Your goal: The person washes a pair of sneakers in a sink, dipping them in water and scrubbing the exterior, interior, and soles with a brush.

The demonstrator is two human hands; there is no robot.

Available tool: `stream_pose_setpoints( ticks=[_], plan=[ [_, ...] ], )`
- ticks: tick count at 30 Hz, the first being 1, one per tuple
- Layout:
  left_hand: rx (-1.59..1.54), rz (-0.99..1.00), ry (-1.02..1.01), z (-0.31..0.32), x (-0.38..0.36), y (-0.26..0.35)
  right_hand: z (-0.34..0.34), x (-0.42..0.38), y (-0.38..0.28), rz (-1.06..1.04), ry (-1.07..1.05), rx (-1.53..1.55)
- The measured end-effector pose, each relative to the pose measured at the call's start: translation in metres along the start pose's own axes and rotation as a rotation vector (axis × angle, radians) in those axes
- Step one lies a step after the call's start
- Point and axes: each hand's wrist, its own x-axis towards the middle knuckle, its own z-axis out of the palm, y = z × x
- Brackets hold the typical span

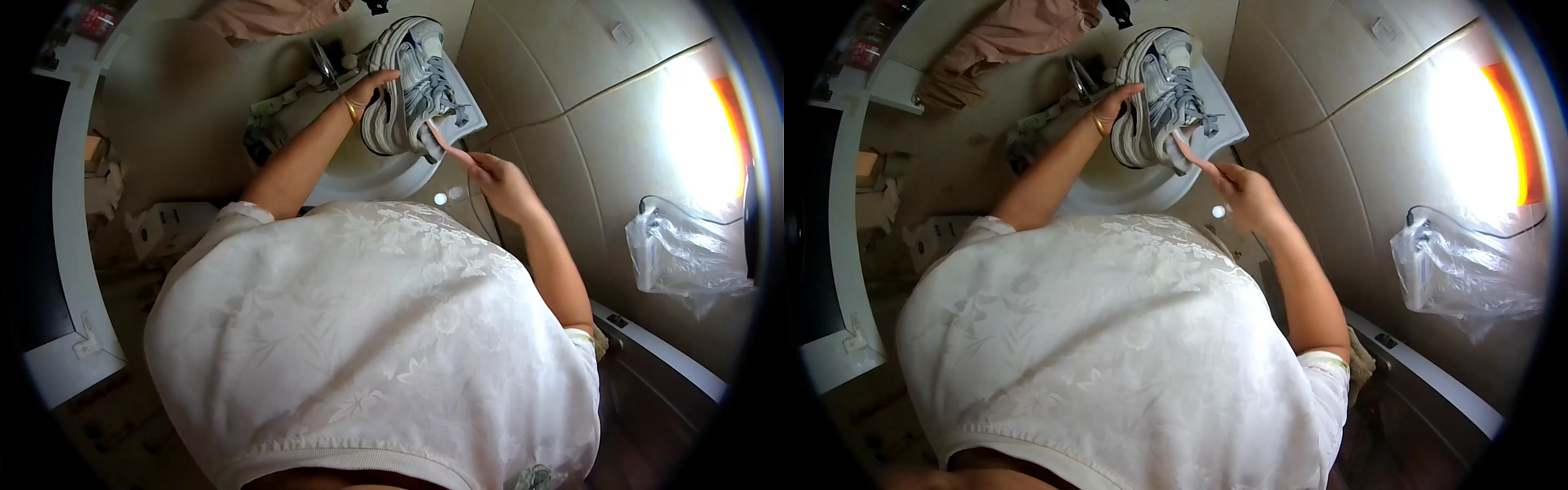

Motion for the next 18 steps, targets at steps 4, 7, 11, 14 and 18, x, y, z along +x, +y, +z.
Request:
stream_pose_setpoints(
  ticks=[4,7,11,14,18],
  plan=[
    [-0.165,-0.046,-0.077,0.011,-0.010,0.004,-0.017,0.004,-0.019,0.061,0.053,0.129],
    [-0.183,0.017,-0.052,0.016,-0.005,-0.006,0.027,0.035,-0.055,0.075,0.222,-0.005],
    [-0.156,0.146,0.099,0.024,-0.003,-0.011,0.035,0.037,-0.056,-0.184,0.287,0.053],
    [-0.180,0.184,0.075,0.013,-0.005,-0.004,0.014,0.009,-0.027,-0.298,0.113,-0.045],
    [-0.180,0.134,0.129,0.027,-0.008,-0.019,0.022,0.049,-0.043,-0.272,0.392,-0.082]
  ],
)
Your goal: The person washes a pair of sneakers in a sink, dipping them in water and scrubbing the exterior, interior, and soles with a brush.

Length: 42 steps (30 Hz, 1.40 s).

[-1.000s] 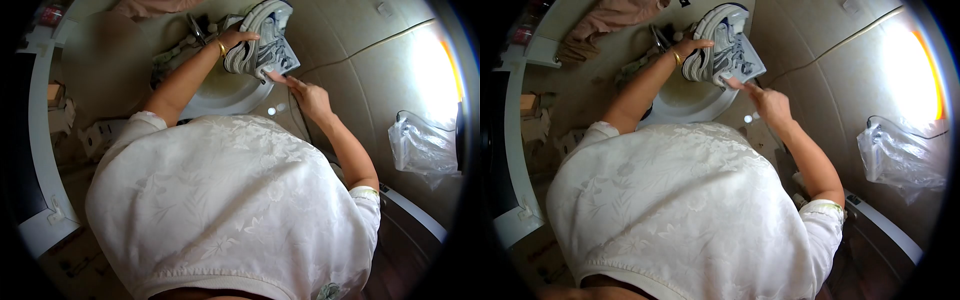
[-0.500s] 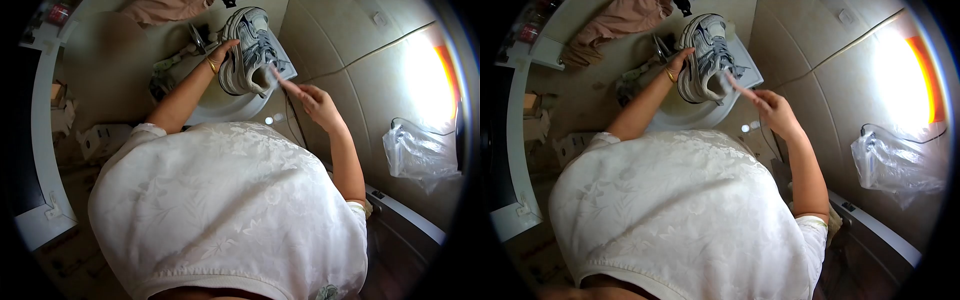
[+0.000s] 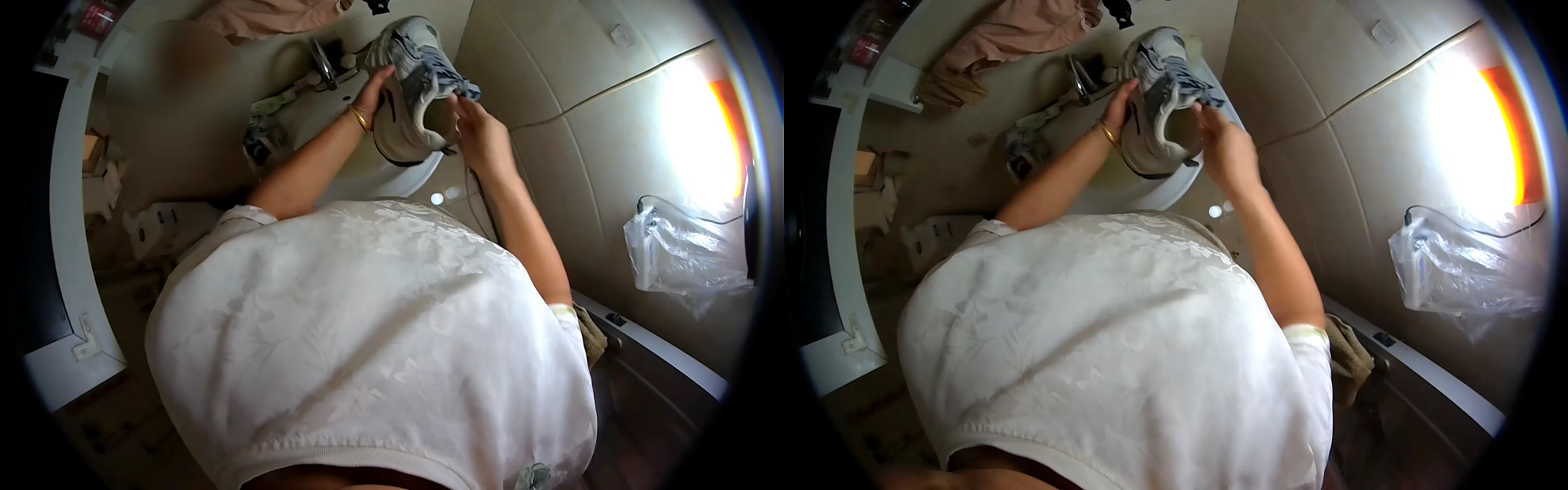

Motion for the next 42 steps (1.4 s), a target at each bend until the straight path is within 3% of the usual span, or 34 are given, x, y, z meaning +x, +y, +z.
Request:
stream_pose_setpoints(
  ticks=[3,5,7,9,10,11,13,14,17,18,19,22,23,24,27,28,31,32,33,35,38,39,41,42],
  plan=[
    [0.031,0.075,0.043,0.008,-0.006,-0.001,0.017,0.005,-0.013,0.127,0.016,-0.237],
    [0.050,0.102,-0.040,0.005,-0.012,0.010,0.002,-0.017,-0.001,-0.010,-0.108,-0.041],
    [0.029,0.074,-0.026,-0.008,-0.010,0.011,-0.020,-0.027,0.006,0.042,-0.243,0.112],
    [-0.031,-0.010,-0.008,-0.009,-0.016,0.010,-0.033,-0.007,-0.020,0.155,-0.203,-0.156],
    [0.025,0.048,0.035,-0.001,-0.015,0.004,-0.014,0.005,-0.016,0.140,-0.089,-0.086],
    [-0.109,0.034,-0.076,-0.007,-0.004,-0.004,0.003,0.011,-0.028,0.082,0.026,-0.209],
    [-0.381,0.007,-0.281,-0.024,0.013,-0.014,0.021,0.007,-0.044,-0.028,-0.021,-0.382],
    [-0.354,0.001,-0.312,-0.028,0.012,-0.011,0.015,-0.004,-0.054,-0.076,-0.087,-0.433],
    [-0.323,0.005,-0.365,-0.009,-0.009,0.011,-0.034,-0.024,-0.073,0.037,-0.383,-0.249],
    [-0.334,0.009,-0.361,-0.015,-0.010,0.008,-0.036,-0.022,-0.059,-0.135,-0.240,-0.111],
    [-0.344,0.005,-0.364,-0.019,-0.008,0.005,-0.038,-0.014,-0.059,-0.089,-0.228,-0.300],
    [-0.368,-0.018,-0.392,-0.022,0.004,-0.008,0.020,0.003,-0.052,-0.162,0.102,-0.511],
    [-0.365,-0.017,-0.398,-0.024,0.006,-0.005,0.022,-0.006,-0.056,-0.127,0.029,-0.428],
    [-0.210,0.117,-0.282,-0.020,-0.005,0.004,0.008,-0.016,-0.057,-0.136,-0.077,-0.323],
    [-0.140,0.050,-0.203,-0.029,-0.011,0.019,-0.031,-0.034,-0.036,-0.122,-0.263,-0.157],
    [-0.062,0.074,-0.085,-0.021,-0.015,0.018,-0.032,-0.027,-0.031,-0.182,-0.210,-0.279],
    [-0.013,0.007,-0.002,0.001,-0.012,-0.001,0.014,0.000,-0.013,-0.137,0.137,-0.333],
    [-0.232,-0.018,-0.167,-0.021,0.009,-0.013,0.026,0.001,-0.015,-0.135,0.173,-0.340],
    [-0.221,-0.009,-0.195,-0.020,0.006,-0.006,0.027,-0.001,-0.026,-0.063,0.115,-0.375],
    [-0.207,-0.017,-0.258,-0.014,-0.004,0.007,0.014,-0.024,-0.023,-0.196,0.022,-0.242],
    [-0.013,0.042,-0.097,-0.011,-0.009,0.016,-0.018,-0.037,-0.005,-0.126,-0.125,-0.059],
    [0.027,0.041,-0.062,-0.009,-0.012,0.013,-0.022,-0.027,-0.005,-0.091,-0.113,-0.239],
    [0.020,0.008,-0.071,-0.005,-0.003,-0.002,0.008,-0.009,-0.003,0.061,0.088,-0.184],
    [-0.007,0.006,-0.068,0.003,-0.003,-0.006,0.026,-0.007,-0.004,-0.099,0.240,-0.254]
  ],
)
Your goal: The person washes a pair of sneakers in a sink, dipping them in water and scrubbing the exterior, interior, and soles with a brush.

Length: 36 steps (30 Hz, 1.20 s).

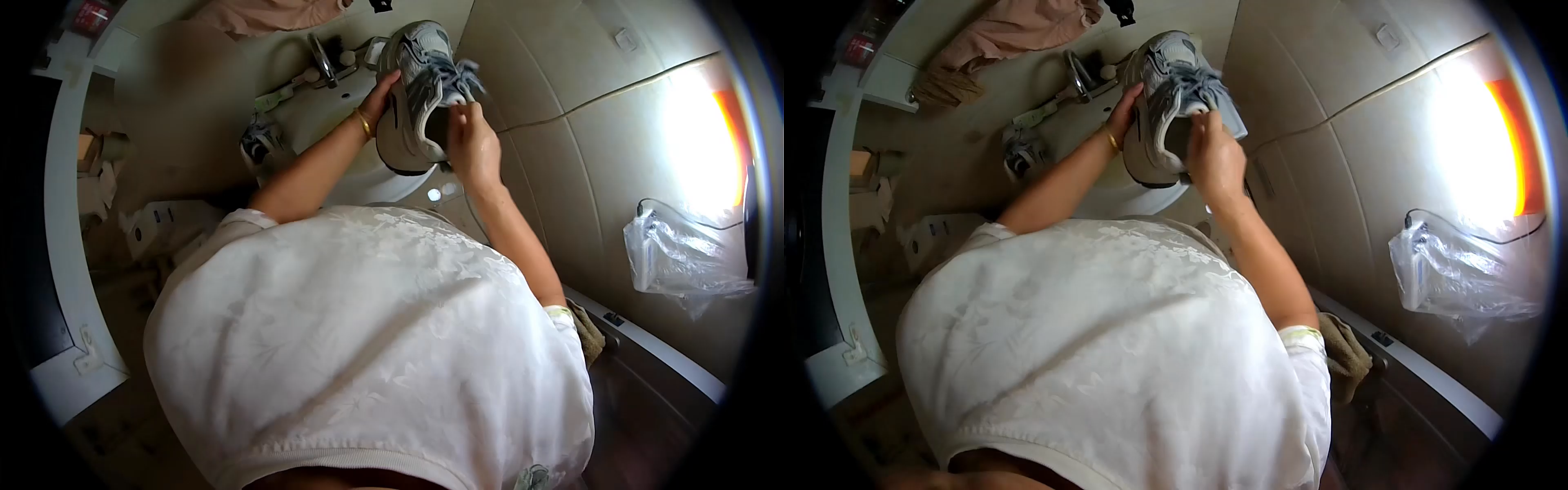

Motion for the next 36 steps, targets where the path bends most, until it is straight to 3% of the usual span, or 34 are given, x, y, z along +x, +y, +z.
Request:
stream_pose_setpoints(
  ticks=[2,6,7,9,10,11,12,16,19,21,22,26,29,33,34,36],
  plan=[
    [-0.050,0.008,0.033,0.002,-0.003,0.003,-0.003,-0.006,-0.002,0.008,-0.106,0.093],
    [0.075,-0.012,-0.089,-0.013,-0.005,0.021,-0.046,-0.028,0.016,0.024,-0.413,0.309],
    [0.083,-0.035,-0.080,-0.021,-0.003,0.016,-0.042,-0.027,0.031,0.027,-0.413,0.260],
    [0.100,-0.096,-0.078,-0.034,0.009,-0.004,-0.014,-0.016,0.039,-0.055,-0.141,0.138],
    [0.166,-0.077,0.060,-0.017,0.003,-0.009,-0.003,-0.013,0.028,0.026,-0.103,0.097],
    [0.124,-0.062,0.048,-0.005,-0.005,-0.003,0.007,-0.012,0.016,0.104,-0.067,0.065],
    [0.086,-0.050,0.036,0.005,-0.012,0.004,0.007,-0.014,0.010,-0.032,0.000,0.133],
    [0.067,-0.065,-0.064,-0.012,-0.010,0.016,-0.024,-0.038,0.023,-0.122,-0.229,0.154],
    [0.091,-0.040,-0.056,-0.024,-0.003,0.006,-0.019,-0.022,0.037,-0.095,-0.182,0.026],
    [0.182,0.008,0.033,-0.012,-0.005,-0.005,0.006,-0.010,0.025,0.110,-0.079,-0.008],
    [0.068,-0.024,0.073,-0.009,-0.003,-0.006,0.007,-0.010,0.015,0.091,-0.098,0.025],
    [0.091,0.002,-0.103,-0.018,-0.007,0.023,-0.022,-0.033,0.023,-0.100,-0.282,0.159],
    [0.086,-0.065,-0.122,-0.033,-0.004,0.020,-0.029,-0.024,0.044,-0.186,-0.327,0.012],
    [0.169,0.066,0.085,-0.021,0.000,-0.006,0.000,-0.002,0.034,-0.162,-0.041,-0.090],
    [0.074,0.033,0.051,-0.022,0.004,-0.004,0.001,-0.006,0.037,-0.166,-0.052,-0.111],
    [0.054,-0.014,-0.036,-0.017,-0.003,0.009,-0.024,-0.022,0.041,-0.167,-0.277,-0.152]
  ],
)
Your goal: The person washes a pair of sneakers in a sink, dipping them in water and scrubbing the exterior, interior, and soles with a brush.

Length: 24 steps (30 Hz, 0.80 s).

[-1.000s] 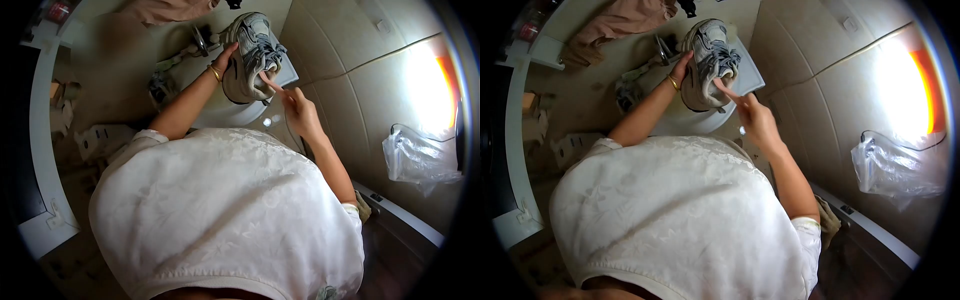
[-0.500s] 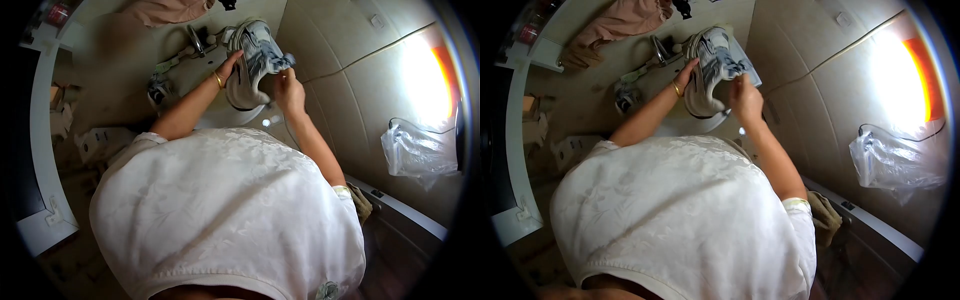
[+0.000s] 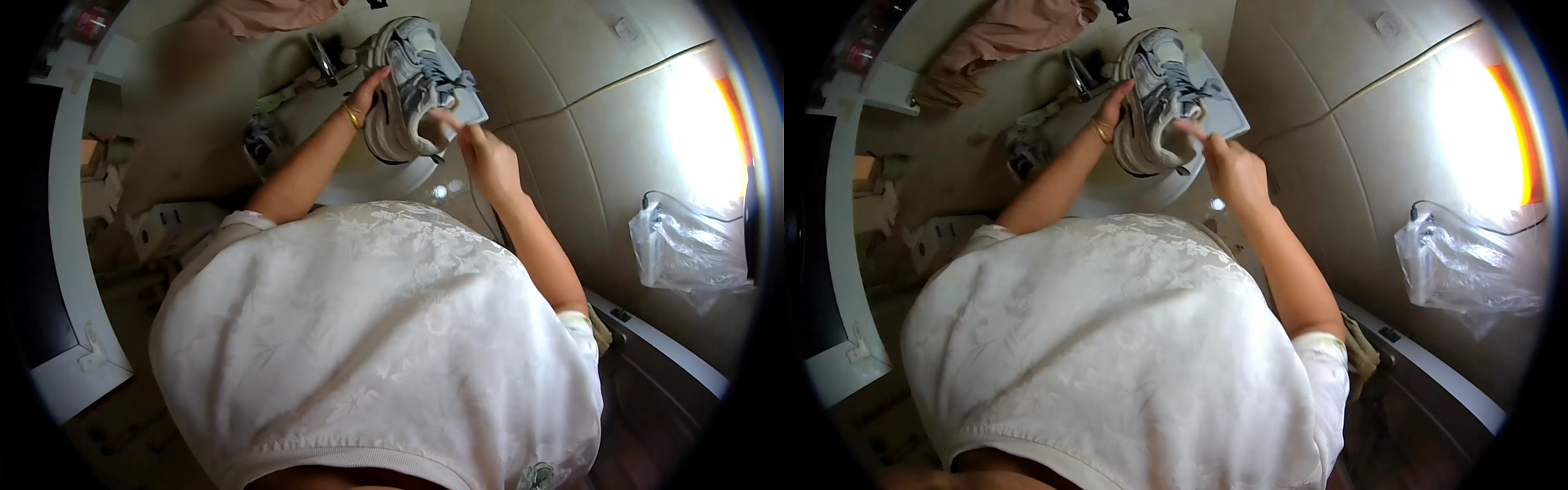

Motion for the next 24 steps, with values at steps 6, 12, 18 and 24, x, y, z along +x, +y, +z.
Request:
stream_pose_setpoints(
  ticks=[6,12,18,24],
  plan=[
    [0.060,-0.028,0.085,-0.024,0.012,-0.021,0.033,0.019,0.001,0.165,0.074,-0.025],
    [-0.021,0.007,0.006,-0.022,0.007,-0.008,0.026,-0.014,-0.017,0.033,0.029,0.243],
    [0.021,0.057,0.175,-0.012,0.005,-0.022,0.039,0.034,-0.014,0.061,0.234,0.129],
    [0.067,-0.111,0.029,-0.016,-0.008,0.010,0.018,-0.007,-0.002,-0.046,0.077,0.250]
  ],
)
